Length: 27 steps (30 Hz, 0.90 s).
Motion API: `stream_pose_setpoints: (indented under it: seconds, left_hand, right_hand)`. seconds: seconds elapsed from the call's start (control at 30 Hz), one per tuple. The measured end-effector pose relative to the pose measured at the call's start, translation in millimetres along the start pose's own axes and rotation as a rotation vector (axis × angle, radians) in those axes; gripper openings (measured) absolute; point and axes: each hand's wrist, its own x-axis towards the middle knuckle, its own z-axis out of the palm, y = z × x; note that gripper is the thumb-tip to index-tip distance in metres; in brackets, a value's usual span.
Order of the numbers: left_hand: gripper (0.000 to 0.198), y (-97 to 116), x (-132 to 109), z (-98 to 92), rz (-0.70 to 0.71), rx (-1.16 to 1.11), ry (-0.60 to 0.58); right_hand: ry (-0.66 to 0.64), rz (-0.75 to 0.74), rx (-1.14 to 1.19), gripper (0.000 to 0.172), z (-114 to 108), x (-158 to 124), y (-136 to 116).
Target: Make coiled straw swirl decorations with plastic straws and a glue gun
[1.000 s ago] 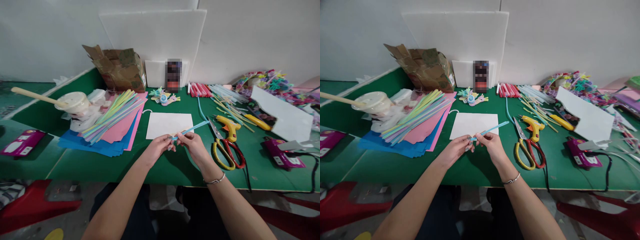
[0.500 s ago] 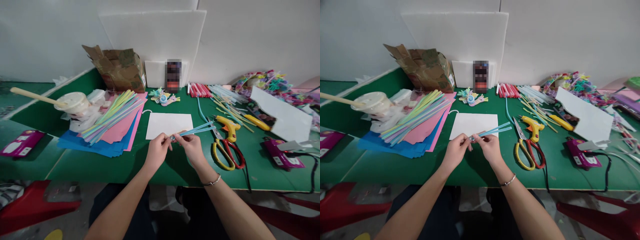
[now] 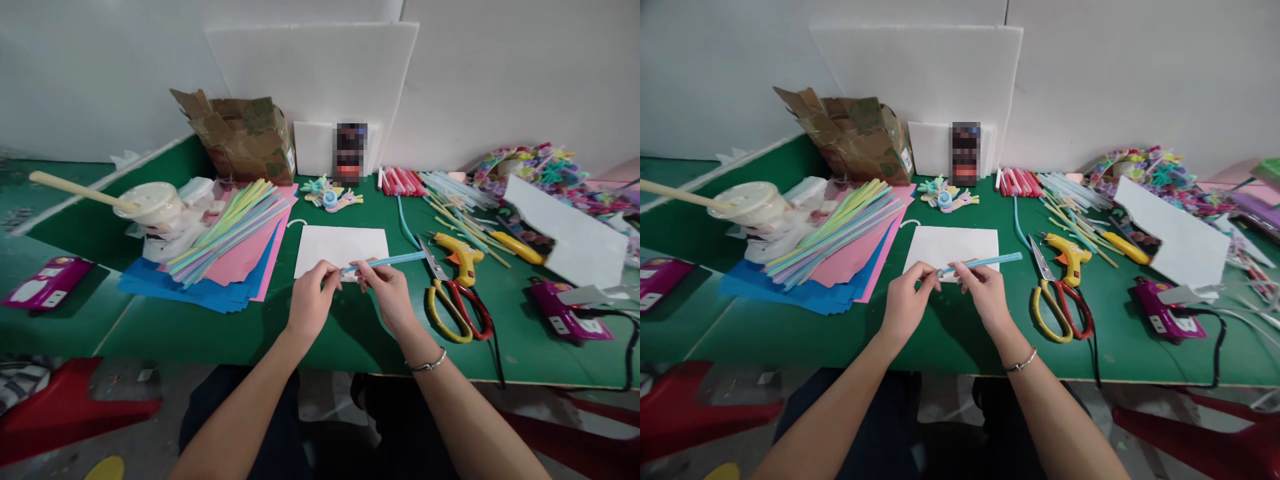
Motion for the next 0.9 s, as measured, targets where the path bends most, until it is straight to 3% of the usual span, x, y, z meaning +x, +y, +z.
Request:
stream_pose_setpoints:
  seconds: [0.17,0.23,0.33,0.43,0.53,0.6,0.8,0.9]
  left_hand:
    - [0.014,-7.3,-2.1,4.7,0.472,0.389,0.118]
    - [0.015,-9.2,-2.1,5.4,0.599,0.474,0.141]
    - [0.012,-9.8,-1.7,4.3,0.674,0.511,0.159]
    - [0.014,-9.1,-1.9,3.9,0.648,0.501,0.13]
    - [0.02,-6.9,-2.3,5.5,0.489,0.388,0.085]
    - [0.023,-4.4,-1.3,6.2,0.286,0.193,0.031]
    - [0.025,-2.6,6.5,4.2,-0.536,-0.838,-0.346]
    - [0.021,-5.0,7.7,3.0,-0.745,-1.108,-0.445]
  right_hand:
    - [0.043,0.129,0.087,0.032,-1.1,2.4,1.6]
    - [0.049,0.149,0.084,0.035,-1.0,1.9,1.1]
    - [0.065,0.155,0.067,0.035,-0.8,1.3,0.6]
    - [0.064,0.155,0.072,0.034,-1.1,1.3,0.6]
    - [0.062,0.131,0.088,0.032,-1.6,1.7,0.8]
    - [0.075,0.102,0.081,0.029,-1.7,1.6,0.7]
    - [0.066,-0.056,-0.08,0.021,-0.3,-2.5,-2.0]
    - [0.048,-0.138,-0.135,0.024,-1.0,-4.6,-3.3]
